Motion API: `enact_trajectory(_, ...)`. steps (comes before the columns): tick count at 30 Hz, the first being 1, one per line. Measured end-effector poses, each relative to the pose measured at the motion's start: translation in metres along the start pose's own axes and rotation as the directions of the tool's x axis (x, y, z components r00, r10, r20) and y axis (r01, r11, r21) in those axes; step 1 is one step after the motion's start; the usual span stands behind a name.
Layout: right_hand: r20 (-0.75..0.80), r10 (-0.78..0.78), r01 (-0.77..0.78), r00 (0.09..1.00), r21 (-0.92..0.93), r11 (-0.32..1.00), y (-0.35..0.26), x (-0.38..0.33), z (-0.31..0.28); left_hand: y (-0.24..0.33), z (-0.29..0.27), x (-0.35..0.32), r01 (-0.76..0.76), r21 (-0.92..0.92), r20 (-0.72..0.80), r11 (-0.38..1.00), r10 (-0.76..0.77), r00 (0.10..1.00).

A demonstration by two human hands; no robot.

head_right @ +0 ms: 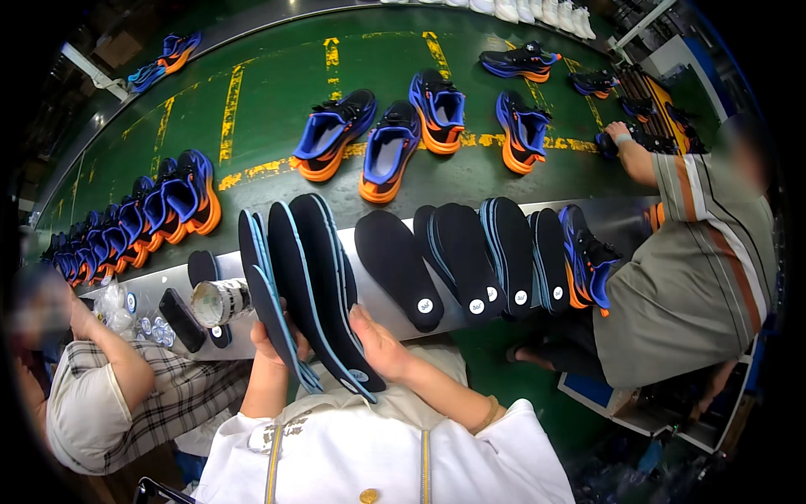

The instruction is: The person picks up a stack of insoles from a blue basket and places them on a metal workbench. They then pick up shoes one by one and slide an insole into each shoe, pushing it down to fit before placing the shoe back on the assembly line.

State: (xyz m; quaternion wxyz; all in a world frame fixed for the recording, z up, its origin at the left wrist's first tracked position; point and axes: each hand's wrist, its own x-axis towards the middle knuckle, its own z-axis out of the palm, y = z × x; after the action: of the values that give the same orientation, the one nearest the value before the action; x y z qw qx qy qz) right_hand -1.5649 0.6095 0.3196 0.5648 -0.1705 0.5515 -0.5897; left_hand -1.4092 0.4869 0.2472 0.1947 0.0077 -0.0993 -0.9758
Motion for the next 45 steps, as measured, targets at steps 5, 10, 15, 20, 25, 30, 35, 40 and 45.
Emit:
enact_trajectory(5,-0.096,-0.24,0.173,0.966,-0.45,0.876,-0.019,0.001,-0.022,-0.016,0.001,0.024,0.123,-0.172,-0.076,0.977,-0.137,0.988)
enact_trajectory(10,0.13,-0.614,0.33,0.779,-0.917,0.224,-0.051,0.0,-0.021,-0.041,-0.027,0.033,0.284,-0.085,-0.27,0.955,-0.297,0.916)
enact_trajectory(15,0.101,-0.762,0.328,0.64,-0.932,0.151,-0.064,0.002,-0.067,-0.038,-0.014,0.052,0.177,-0.415,-0.042,0.893,-0.213,0.976)
enact_trajectory(20,-0.535,-0.422,0.155,0.732,-0.472,0.868,-0.02,0.014,-0.168,-0.035,0.012,0.063,0.109,-0.252,-0.118,0.961,-0.142,0.983)
enact_trajectory(25,-0.21,-0.685,-0.246,0.697,-0.968,0.047,0.024,0.023,-0.206,-0.027,0.052,0.085,0.091,0.057,-0.154,0.994,-0.081,0.985)
enact_trajectory(30,-0.419,-0.58,0.261,0.698,-0.605,0.752,-0.047,0.009,-0.126,-0.03,0.091,0.091,0.097,0.233,-0.408,0.968,0.007,0.913)
enact_trajectory(35,-0.007,-0.125,0.116,0.992,-0.32,0.94,-0.073,0.001,-0.063,-0.054,0.128,0.107,0.138,0.769,-0.423,0.625,0.335,0.842)
enact_trajectory(40,0.154,-0.26,0.287,0.953,-0.193,0.938,-0.06,0.009,-0.063,-0.059,0.139,0.101,0.195,0.891,-0.296,0.41,0.198,0.934)
enact_trajectory(45,0.154,-0.17,0.16,0.973,0.074,0.984,-0.055,0.007,-0.067,-0.064,0.135,0.094,0.142,0.928,-0.238,0.344,0.254,0.938)
